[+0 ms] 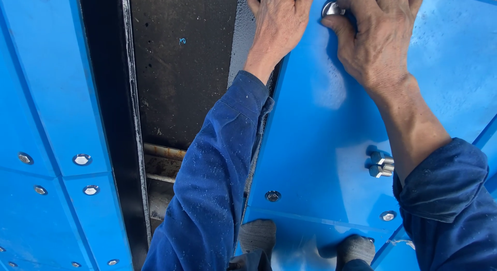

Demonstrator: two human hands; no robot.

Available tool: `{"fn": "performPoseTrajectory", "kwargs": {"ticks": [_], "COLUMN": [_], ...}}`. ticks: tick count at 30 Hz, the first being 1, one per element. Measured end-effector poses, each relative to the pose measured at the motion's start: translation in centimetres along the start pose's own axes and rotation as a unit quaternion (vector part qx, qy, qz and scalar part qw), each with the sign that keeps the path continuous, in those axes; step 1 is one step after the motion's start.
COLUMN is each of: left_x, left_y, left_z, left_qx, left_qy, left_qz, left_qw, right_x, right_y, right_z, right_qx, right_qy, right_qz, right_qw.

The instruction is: The person kneels on large blue plastic panels mounted to a steel frame and fastens them by hand, picking bolts and washers from a woven sack and inserting them into pre-drilled holes across the panel surface. They reposition panels and continue placing fasteners hole by hole.

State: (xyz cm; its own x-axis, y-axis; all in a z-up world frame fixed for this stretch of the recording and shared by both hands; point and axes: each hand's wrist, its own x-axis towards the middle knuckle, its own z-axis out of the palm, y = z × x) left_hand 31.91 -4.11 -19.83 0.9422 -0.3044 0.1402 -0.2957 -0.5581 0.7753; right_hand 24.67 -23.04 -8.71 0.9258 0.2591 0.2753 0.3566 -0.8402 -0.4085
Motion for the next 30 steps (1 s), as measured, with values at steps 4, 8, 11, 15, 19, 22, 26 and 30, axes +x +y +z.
{"fn": "performPoseTrajectory", "kwargs": {"ticks": [4, 8, 11, 15, 19, 22, 26, 30], "left_x": [-0.1, -0.2, 0.5, 0.0, -0.4, 0.4, 0.1, 0.1], "left_y": [-1.5, -0.7, 0.7, -0.3, -0.8, -0.7, -1.0, -0.8], "left_z": [0.8, 0.3, -0.9, -0.1, 0.2, 0.2, 0.3, 0.0], "left_qx": [-0.025, -0.031, -0.042, -0.02, -0.001, -0.026, -0.011, -0.015], "left_qy": [-0.012, -0.007, 0.026, 0.036, -0.031, 0.075, 0.053, 0.052], "left_qz": [-0.006, -0.024, -0.011, 0.02, -0.053, 0.05, 0.024, 0.036], "left_qw": [1.0, 0.999, 0.999, 0.999, 0.998, 0.996, 0.998, 0.998], "right_x": [0.4, -0.2, 0.1, -0.7, -0.3, 0.1, 0.7, 0.2], "right_y": [-1.1, -1.5, -1.3, -0.4, -0.7, -0.9, -1.7, -1.0], "right_z": [0.8, 1.7, 1.2, 0.7, 1.4, 2.1, 1.6, 0.6], "right_qx": [-0.029, -0.093, -0.057, 0.009, 0.011, -0.024, -0.012, 0.018], "right_qy": [0.033, 0.057, 0.062, -0.007, 0.022, 0.06, 0.061, 0.063], "right_qz": [-0.032, 0.01, 0.019, 0.011, 0.005, 0.002, 0.063, -0.001], "right_qw": [0.999, 0.994, 0.996, 1.0, 1.0, 0.998, 0.996, 0.998]}}
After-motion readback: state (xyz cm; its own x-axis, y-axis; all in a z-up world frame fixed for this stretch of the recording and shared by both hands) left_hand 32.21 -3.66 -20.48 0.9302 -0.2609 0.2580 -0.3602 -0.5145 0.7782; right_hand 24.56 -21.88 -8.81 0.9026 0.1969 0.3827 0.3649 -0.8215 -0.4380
